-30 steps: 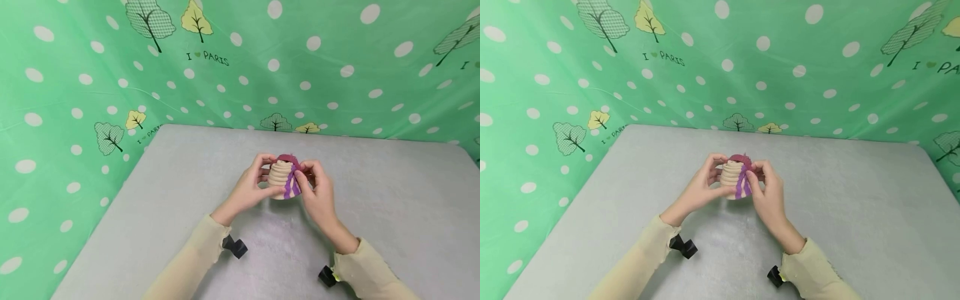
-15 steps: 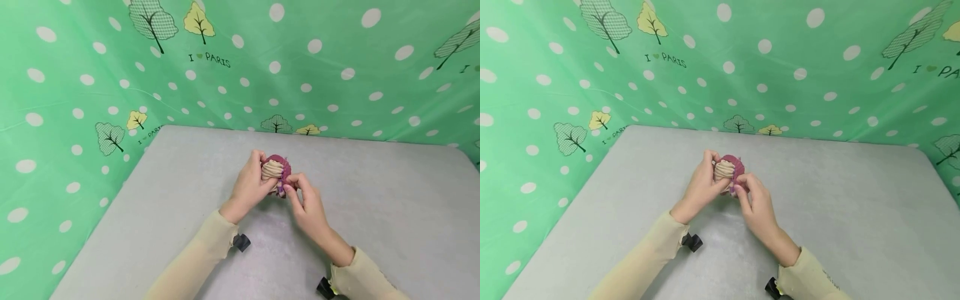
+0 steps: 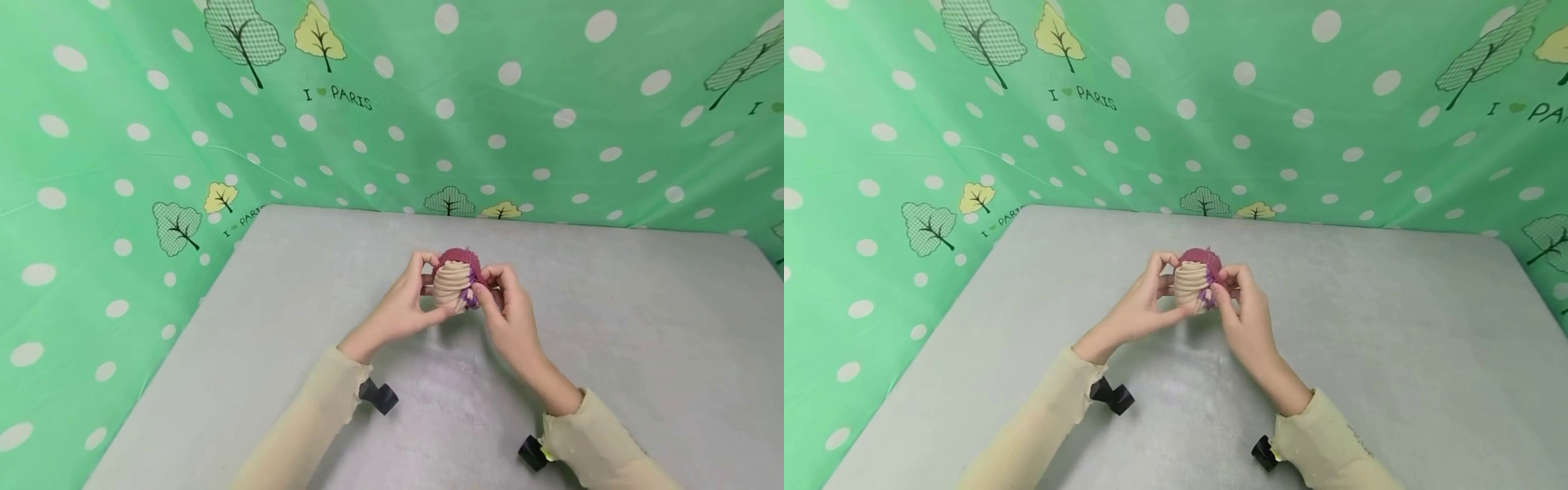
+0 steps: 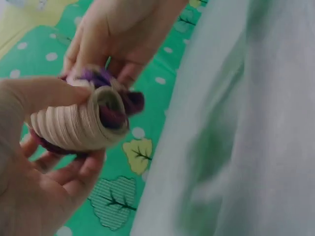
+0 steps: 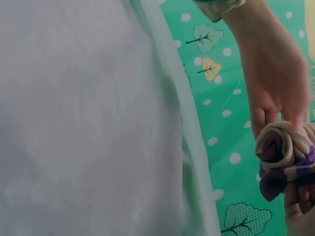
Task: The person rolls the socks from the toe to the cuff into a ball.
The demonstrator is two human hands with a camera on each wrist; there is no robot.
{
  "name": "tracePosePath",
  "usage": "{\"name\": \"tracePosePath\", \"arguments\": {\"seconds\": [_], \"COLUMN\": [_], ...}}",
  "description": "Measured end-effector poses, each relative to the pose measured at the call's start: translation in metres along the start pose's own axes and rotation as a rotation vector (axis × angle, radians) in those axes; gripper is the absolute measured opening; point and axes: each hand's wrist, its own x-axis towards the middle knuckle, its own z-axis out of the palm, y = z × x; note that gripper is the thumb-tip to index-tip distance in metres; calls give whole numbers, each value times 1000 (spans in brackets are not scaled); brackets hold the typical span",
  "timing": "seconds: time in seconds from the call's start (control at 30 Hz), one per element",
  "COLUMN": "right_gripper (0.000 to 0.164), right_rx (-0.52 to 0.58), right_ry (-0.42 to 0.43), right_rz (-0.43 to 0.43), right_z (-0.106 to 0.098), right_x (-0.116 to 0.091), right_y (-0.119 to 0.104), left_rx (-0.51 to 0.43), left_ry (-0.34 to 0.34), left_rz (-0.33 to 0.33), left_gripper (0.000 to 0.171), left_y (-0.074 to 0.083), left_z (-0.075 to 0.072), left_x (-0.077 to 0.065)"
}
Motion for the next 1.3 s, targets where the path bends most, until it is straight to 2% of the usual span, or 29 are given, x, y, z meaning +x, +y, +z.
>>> {"name": "tracePosePath", "arguments": {"seconds": [0.07,0.2,0.3,0.4,0.5,0.67,0.73,0.87,0.93,1.03,1.17,1.3], "right_gripper": [7,8,8,10,11,13,13,12,12,12,11,8], "right_rx": [36,60,79,141,190,183,161,93,56,30,7,-15], "right_ry": [-3,-58,-120,-181,-216,-199,-160,-87,-87,-107,-133,-146], "right_rz": [3,19,30,46,70,127,164,204,187,156,97,19], "right_z": [-1,-1,-1,-1,0,4,4,3,4,6,10,14], "right_x": [0,2,3,2,-1,-5,-4,-2,-2,-3,-7,-13], "right_y": [0,-2,-3,-6,-12,-20,-20,-16,-14,-12,-12,-16], "left_rx": [44,133,114,76,97,264,287,212,183,216,297,418], "left_ry": [-7,71,139,209,280,325,302,199,179,211,292,335], "left_rz": [45,127,169,180,169,155,132,37,-18,-57,-87,-84], "left_gripper": [64,60,54,49,47,45,45,62,70,68,58,51], "left_y": [-2,-5,-8,-10,-11,-8,-4,6,9,10,7,2], "left_z": [-3,-2,1,3,7,12,11,7,7,7,10,10], "left_x": [-1,0,1,3,6,7,5,-1,-3,-4,-2,2]}}
